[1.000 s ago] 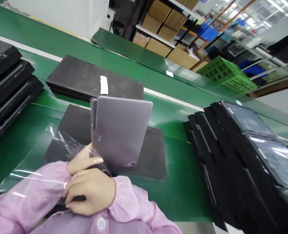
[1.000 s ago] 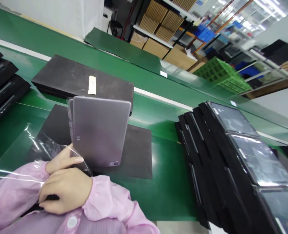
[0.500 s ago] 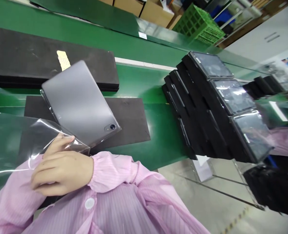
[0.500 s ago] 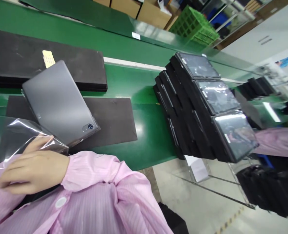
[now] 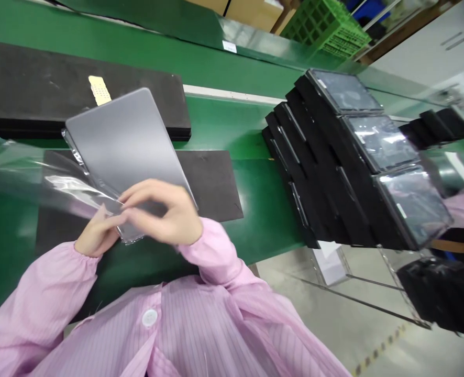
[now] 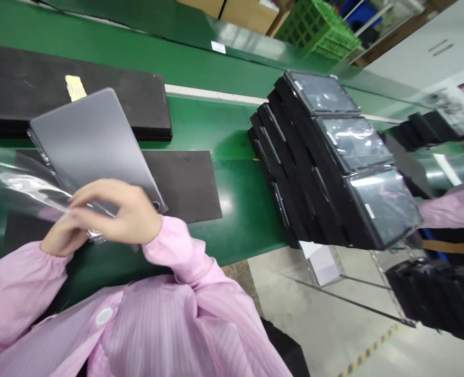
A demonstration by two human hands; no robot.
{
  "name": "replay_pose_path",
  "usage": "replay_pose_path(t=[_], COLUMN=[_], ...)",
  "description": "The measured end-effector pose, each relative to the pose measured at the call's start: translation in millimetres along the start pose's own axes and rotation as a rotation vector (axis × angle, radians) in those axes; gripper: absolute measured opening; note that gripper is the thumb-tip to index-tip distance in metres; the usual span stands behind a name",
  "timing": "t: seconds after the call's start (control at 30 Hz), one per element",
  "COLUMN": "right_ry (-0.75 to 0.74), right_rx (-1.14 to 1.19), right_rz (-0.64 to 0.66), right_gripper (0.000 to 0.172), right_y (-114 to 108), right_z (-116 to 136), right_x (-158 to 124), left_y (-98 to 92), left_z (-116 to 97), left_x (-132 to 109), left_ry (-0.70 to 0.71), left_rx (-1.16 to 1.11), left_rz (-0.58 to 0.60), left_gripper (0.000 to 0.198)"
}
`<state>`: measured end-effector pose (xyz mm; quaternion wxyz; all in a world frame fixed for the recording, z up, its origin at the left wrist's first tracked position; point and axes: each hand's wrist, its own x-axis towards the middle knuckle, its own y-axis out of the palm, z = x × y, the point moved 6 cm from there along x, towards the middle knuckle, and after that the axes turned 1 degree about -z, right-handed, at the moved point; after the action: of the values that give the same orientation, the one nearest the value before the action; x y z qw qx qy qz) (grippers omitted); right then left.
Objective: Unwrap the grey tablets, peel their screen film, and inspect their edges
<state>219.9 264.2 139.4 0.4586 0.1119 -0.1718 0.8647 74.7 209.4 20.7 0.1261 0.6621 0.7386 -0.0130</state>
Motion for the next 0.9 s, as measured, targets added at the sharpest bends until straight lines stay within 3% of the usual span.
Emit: replay_pose_path(t=[0.1,0.2,0.27,0.4,0.6,0.7,0.8,0.9], right_ry=[0.146,0.211,0.279,0.458,0.536,0.502,0.43,0.294], right_rx=[-0.072,-0.11,-0.067,0.051,0.292,0.34,0.372,0.151], right_rz=[-0.427,-0.732,-0.772,-0.6,-0.777,-0.863,-0.984,-1.158], right_gripper=[0.008,0.016,0.028,0.053,0.04,0.033,0.033,0.037], right_y=[-67,-102,-98,-55,-36,-49,-78,-117], right_z=[-12,-30,-45,-68,-78,-78,-71,-51], right_x=[-12,-41,-59,-81,-100,-106,-115,-132], left_y=[8.8,9.4,9.4,9.9,-0.6,-6.4,-8.1,-15.9], left_z=[7,10,9,7,10,9,1,-13], left_x=[7,4,2,2,0,-3,-8,-11], left_ry=[-0.172,-0.278,-0.282,-0.252,-0.079,-0.066,-0.15,-0.202], left_rx=[-0.241,-0.357,-0.36,-0.328,-0.152,-0.065,-0.032,-0.031], left_rz=[-0.009,-0.049,-0.052,-0.062,-0.187,-0.278,-0.296,-0.338], left_gripper=[0.04,0.051,0.054,0.055,0.055,0.056,0.055,0.056])
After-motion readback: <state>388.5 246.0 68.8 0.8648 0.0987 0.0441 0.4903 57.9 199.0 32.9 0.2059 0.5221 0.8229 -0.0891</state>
